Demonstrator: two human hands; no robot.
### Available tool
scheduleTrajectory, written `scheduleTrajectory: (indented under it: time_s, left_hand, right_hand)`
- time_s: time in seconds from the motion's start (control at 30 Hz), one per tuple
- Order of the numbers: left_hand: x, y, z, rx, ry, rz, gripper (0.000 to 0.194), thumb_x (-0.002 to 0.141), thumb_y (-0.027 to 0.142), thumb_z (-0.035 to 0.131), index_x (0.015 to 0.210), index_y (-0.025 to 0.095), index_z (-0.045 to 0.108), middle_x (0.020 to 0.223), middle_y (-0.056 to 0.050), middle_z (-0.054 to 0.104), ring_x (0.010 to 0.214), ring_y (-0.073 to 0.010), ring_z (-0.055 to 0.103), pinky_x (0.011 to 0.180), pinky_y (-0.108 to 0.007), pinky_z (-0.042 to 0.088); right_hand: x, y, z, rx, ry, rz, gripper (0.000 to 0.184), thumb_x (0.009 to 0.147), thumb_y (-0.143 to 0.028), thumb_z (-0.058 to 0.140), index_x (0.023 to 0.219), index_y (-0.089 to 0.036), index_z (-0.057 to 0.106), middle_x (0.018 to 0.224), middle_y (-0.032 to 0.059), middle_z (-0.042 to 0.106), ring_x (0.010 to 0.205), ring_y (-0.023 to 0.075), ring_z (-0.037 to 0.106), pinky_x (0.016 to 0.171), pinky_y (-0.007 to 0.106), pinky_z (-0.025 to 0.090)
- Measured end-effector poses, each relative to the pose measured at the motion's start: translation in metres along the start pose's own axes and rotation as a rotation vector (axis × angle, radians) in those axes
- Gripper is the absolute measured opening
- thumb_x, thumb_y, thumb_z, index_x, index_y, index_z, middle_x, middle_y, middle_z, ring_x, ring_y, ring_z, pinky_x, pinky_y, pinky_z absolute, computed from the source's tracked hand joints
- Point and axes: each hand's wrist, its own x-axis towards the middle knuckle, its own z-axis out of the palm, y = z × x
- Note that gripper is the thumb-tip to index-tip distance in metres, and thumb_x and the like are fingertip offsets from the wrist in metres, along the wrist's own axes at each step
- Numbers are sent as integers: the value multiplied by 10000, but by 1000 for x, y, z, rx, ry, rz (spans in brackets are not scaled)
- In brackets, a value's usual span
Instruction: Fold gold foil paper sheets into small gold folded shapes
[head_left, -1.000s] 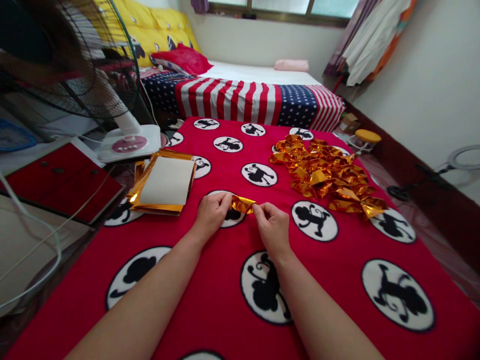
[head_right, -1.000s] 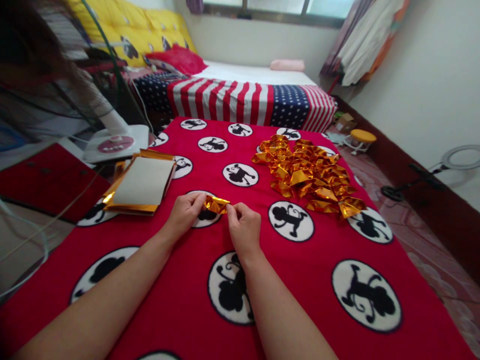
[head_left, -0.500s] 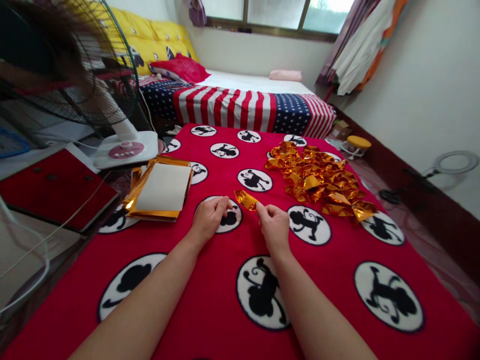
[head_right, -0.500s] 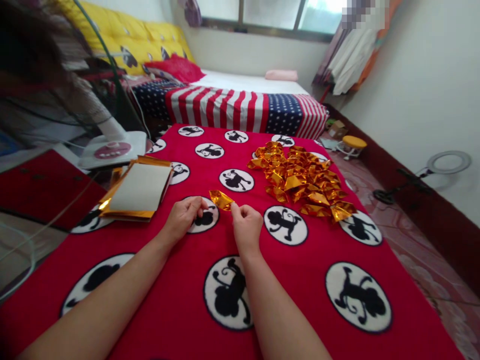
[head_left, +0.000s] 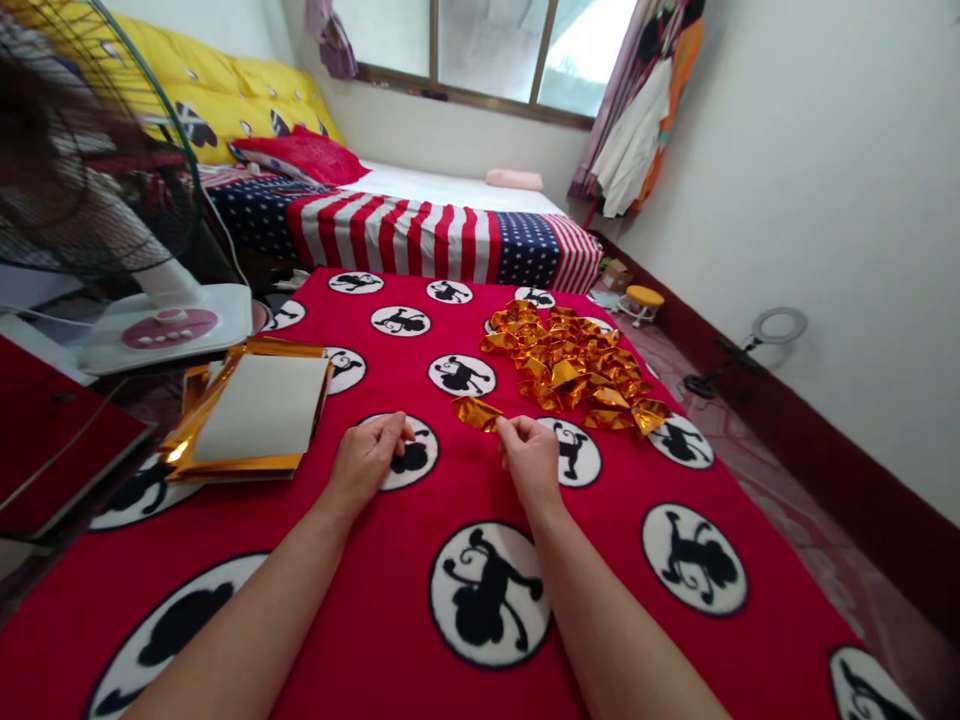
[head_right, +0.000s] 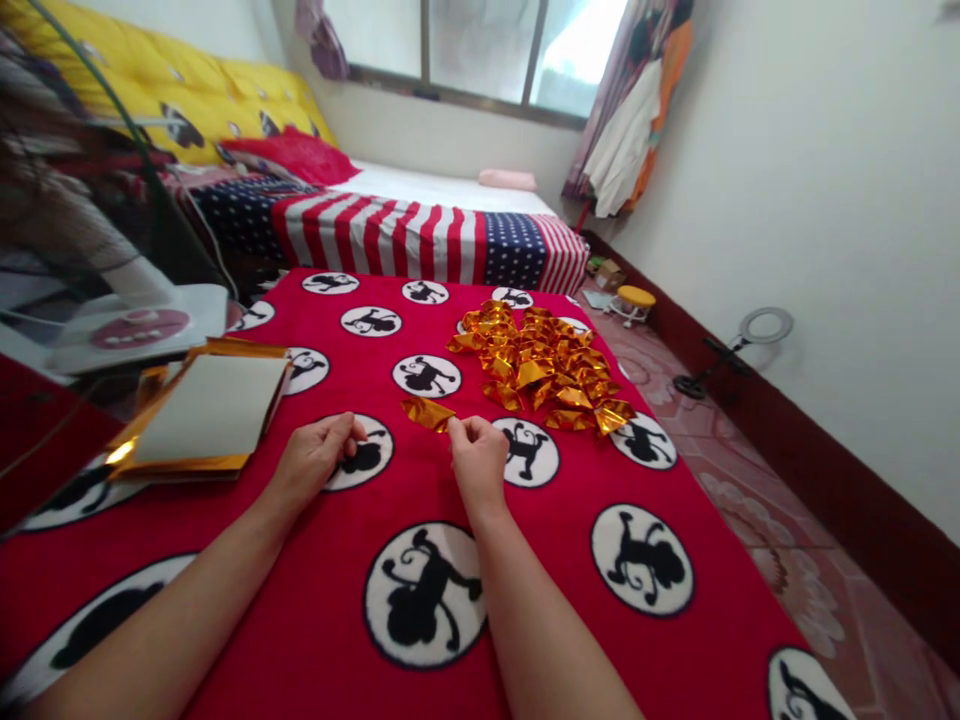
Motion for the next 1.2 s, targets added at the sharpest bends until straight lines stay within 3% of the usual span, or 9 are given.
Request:
scheduleTrajectory:
  time_s: [0.17, 0.3, 0.4, 0.53, 0.77, 1.03, 1.2]
  left_hand:
    - [0, -2, 1, -11, 4, 4, 488, 909, 553, 407, 713, 178, 650, 559, 0, 561, 477, -120, 475, 437, -224, 312]
    - [1, -2, 2, -6, 12, 16, 505, 906, 564, 400, 706, 174, 650, 565, -5, 565, 504, -127, 496, 454, -219, 333]
    - [2, -2, 2, 2, 8, 12, 505, 902, 565, 400, 706, 173, 651, 562, -5, 562, 504, -128, 495, 451, -217, 329]
    - [1, -2, 1, 7, 3, -4, 501, 897, 560, 404, 706, 171, 655, 552, -6, 557, 495, -130, 492, 444, -218, 319]
    - [3, -6, 3, -6, 20, 13, 509, 911, 561, 393, 703, 175, 651, 550, -4, 563, 512, -136, 515, 477, -226, 346]
    - [4, -5, 2, -1, 25, 18, 511, 912, 563, 397, 692, 176, 648, 537, 0, 552, 510, -137, 522, 483, -231, 354]
    - [4, -4, 2, -1, 22, 18, 505, 912, 560, 400, 695, 177, 647, 541, 2, 556, 495, -130, 517, 476, -228, 359]
  right_hand:
    - [31, 1, -46, -327, 137, -151, 390, 827, -423, 558, 516, -192, 521, 438, -33, 502, 448, 113, 457, 521, 240, 332]
    - [58, -4, -65, -556, 182, -233, 377, 842, -420, 534, 555, -184, 593, 499, -1, 571, 519, 136, 526, 568, 248, 342]
    - [81, -14, -61, -806, 160, -246, 340, 842, -424, 534, 644, -192, 683, 602, 27, 653, 592, 160, 580, 583, 256, 346]
    - [114, -28, -40, -1085, 92, -239, 362, 886, -454, 470, 835, -229, 749, 823, 61, 735, 783, 205, 658, 654, 263, 407]
    - [158, -31, -12, -1152, 24, -229, 343, 880, -421, 494, 889, -213, 767, 922, 101, 746, 887, 236, 682, 718, 285, 465]
    - [166, -26, -11, -1196, 14, -213, 332, 831, -434, 544, 927, -204, 765, 935, 120, 743, 909, 282, 687, 752, 340, 492]
    - [160, -24, -15, -1181, 26, -213, 251, 788, -328, 579, 932, -220, 753, 922, 102, 742, 900, 286, 688, 736, 339, 487]
